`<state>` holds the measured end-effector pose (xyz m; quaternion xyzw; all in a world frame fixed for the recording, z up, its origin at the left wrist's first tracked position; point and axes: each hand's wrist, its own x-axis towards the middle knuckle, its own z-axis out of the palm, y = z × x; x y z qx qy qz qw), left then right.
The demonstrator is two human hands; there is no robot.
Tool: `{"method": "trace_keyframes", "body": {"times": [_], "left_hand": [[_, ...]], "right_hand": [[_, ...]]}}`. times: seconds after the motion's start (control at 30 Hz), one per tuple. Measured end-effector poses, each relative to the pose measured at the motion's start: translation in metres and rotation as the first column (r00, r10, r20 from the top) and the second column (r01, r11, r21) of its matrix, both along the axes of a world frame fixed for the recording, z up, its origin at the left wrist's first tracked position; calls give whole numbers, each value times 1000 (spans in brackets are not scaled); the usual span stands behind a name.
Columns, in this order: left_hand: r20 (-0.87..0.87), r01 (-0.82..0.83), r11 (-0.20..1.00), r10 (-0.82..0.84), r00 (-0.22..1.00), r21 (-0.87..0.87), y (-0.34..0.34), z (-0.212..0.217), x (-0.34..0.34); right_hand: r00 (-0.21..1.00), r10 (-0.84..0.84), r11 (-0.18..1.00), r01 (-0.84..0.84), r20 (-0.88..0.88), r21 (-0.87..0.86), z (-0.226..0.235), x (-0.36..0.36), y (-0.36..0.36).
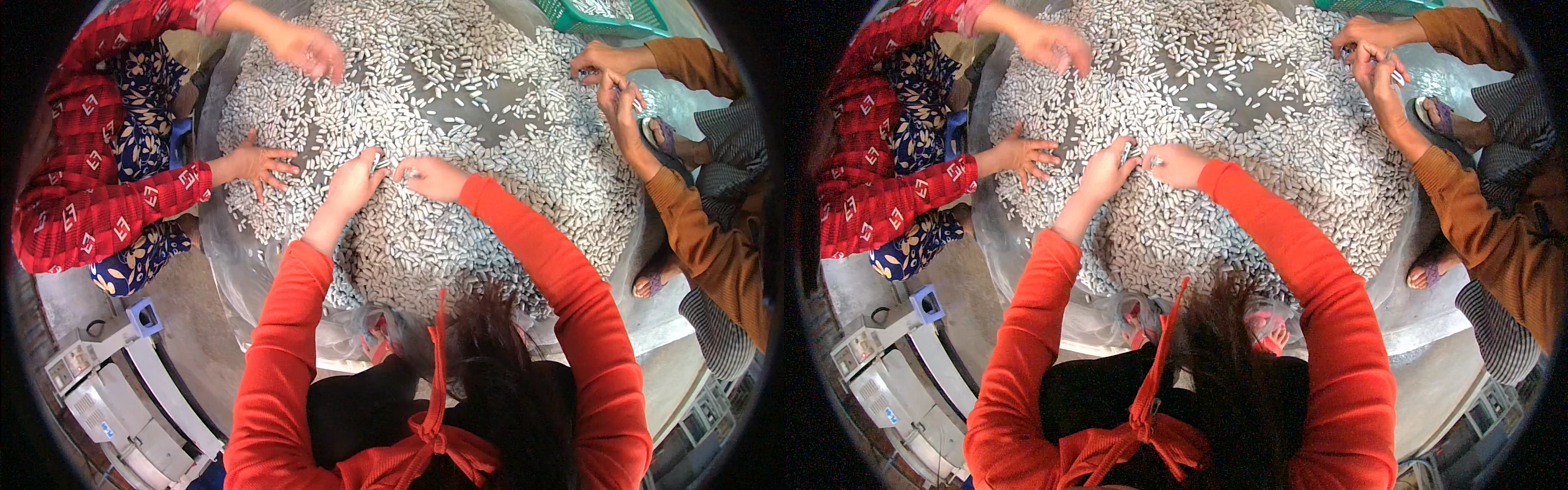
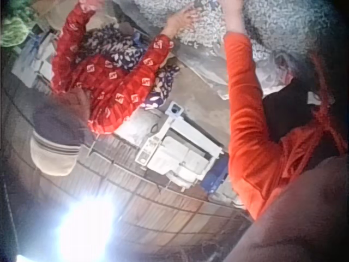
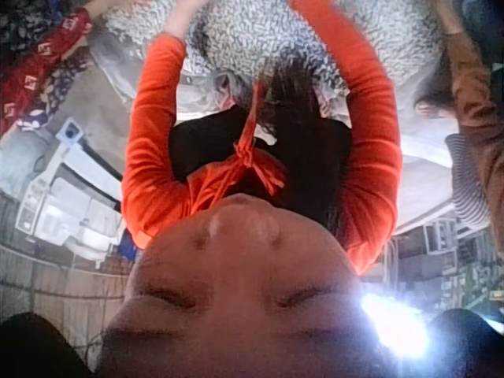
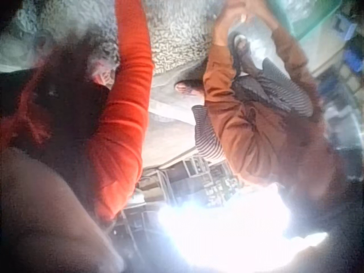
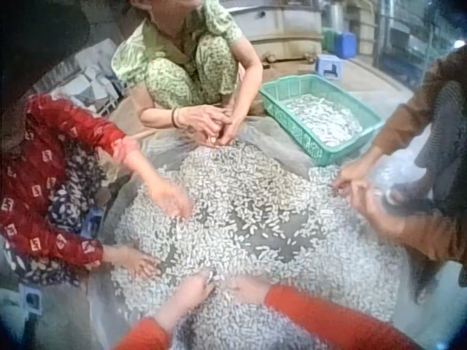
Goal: The person sorts small white cylindrical pellets by hand on a large table alongside other workers. They pick up individual pellets, inspect them, and place them into a clear plastic bag. Towards the end, the person gathers the edges of the bag to consolidate the collected pellets.
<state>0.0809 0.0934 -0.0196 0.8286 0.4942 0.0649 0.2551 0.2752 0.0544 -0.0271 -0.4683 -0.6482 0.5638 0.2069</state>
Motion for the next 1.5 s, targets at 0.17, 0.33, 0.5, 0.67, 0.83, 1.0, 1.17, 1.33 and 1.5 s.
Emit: {"method": "trace_keyframes", "body": {"times": [0.17,0.33,0.5,0.67,0.83,1.0,1.17,1.33,1.5], "left_hand": [[76,-3,1000,1,997,25,19,-15,-15],[458,-70,658,593,663,-750,16,6,-26],[403,232,343,862,306,-910,4,19,-50],[363,208,300,827,429,-931,4,36,-31],[437,-103,757,476,763,-645,9,16,-3],[38,-91,995,90,995,35,6,-8,18],[41,-122,989,118,992,87,30,-13,11],[407,-190,915,335,850,-356,37,-9,-17],[248,4,973,55,967,-233,-5,-9,-14]], "right_hand": [[841,38,982,-132,540,136,10,-31,-5],[821,-241,937,58,518,345,-3,-2,24],[883,-241,950,130,403,283,4,5,17],[796,-73,980,-56,601,193,19,-30,-19],[715,-254,910,-51,652,411,-1,-43,-24],[674,-338,868,-46,657,494,-6,-34,-15],[599,-381,842,-90,704,532,-12,-11,10],[782,-339,879,66,523,472,-4,8,11],[909,-410,909,400,78,118,-7,8,18]]}}
